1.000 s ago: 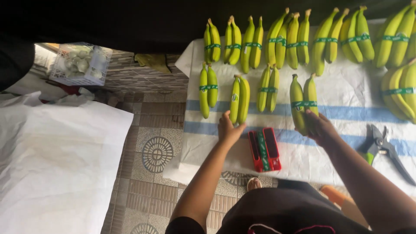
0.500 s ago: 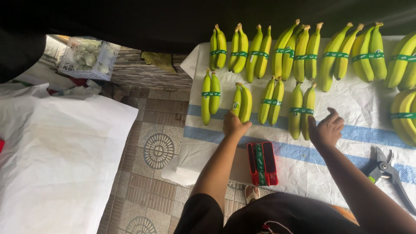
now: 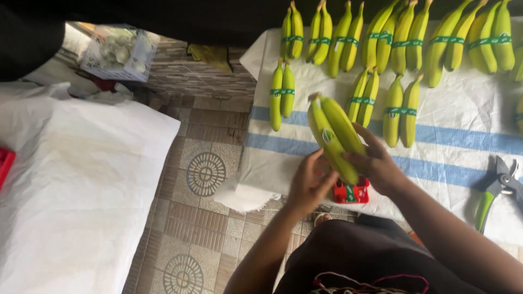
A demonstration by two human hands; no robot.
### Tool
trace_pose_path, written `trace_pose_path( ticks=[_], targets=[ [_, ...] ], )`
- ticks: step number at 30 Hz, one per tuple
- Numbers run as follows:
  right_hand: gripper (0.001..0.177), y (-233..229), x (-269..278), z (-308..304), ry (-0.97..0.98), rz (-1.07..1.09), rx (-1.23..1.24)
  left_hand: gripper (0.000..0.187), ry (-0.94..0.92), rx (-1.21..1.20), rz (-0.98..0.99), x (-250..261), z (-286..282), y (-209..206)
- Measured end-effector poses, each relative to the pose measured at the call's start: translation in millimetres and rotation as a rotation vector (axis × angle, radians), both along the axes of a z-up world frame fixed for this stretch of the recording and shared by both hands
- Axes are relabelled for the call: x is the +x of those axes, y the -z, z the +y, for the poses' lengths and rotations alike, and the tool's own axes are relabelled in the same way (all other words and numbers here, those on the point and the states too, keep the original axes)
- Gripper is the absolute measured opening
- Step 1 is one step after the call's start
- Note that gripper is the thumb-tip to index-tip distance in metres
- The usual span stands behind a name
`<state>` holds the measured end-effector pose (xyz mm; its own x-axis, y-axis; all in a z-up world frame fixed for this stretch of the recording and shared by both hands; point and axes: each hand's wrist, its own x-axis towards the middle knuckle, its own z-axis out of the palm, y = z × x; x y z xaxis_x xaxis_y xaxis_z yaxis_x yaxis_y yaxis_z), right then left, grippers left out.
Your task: Bundling bunches of green bananas by trimming stems with shears and applying tape using a manual dispenser.
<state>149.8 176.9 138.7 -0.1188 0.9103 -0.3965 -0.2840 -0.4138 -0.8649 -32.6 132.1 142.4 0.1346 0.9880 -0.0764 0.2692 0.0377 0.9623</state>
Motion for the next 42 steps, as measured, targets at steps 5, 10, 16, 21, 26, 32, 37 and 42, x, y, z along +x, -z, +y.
trace_pose_path(
  ticks=[5,10,16,21,26,32,37,42],
  targets=[
    [0.095,18,49,-55,-0.417,0.06,-0.134,0.128,0.232,-0.258,-0.203,-55,-22,22],
    [0.098,49,73,-99,-0.771,0.266,-0.199,0.142,0.631,-0.288,-0.352,-44,-54,45],
    [0.063,78,73,-117,-0.536,-0.042,-0.595,0.086,0.441,-0.3,-0.31,-30,-87,135],
    [0.054,103,67,-130,-0.319,-0.166,-0.562,0.127,0.239,-0.22,-0.651,-25,-104,171],
    [0.05,116,68,-123,-0.297,-0.199,-0.552,0.104,0.246,-0.25,-0.543,-30,-97,184],
    [0.042,140,82,-105,-0.256,-0.372,-0.399,0.098,0.1,-0.21,-0.549,-6,-105,194],
    [0.032,174,72,-95,-0.354,-0.929,0.016,0.099,-0.02,-0.227,-0.636,6,-123,211],
    [0.034,175,43,-84,-0.267,-1.119,-0.361,0.098,0.032,-0.261,-0.666,14,-115,201]
  ],
)
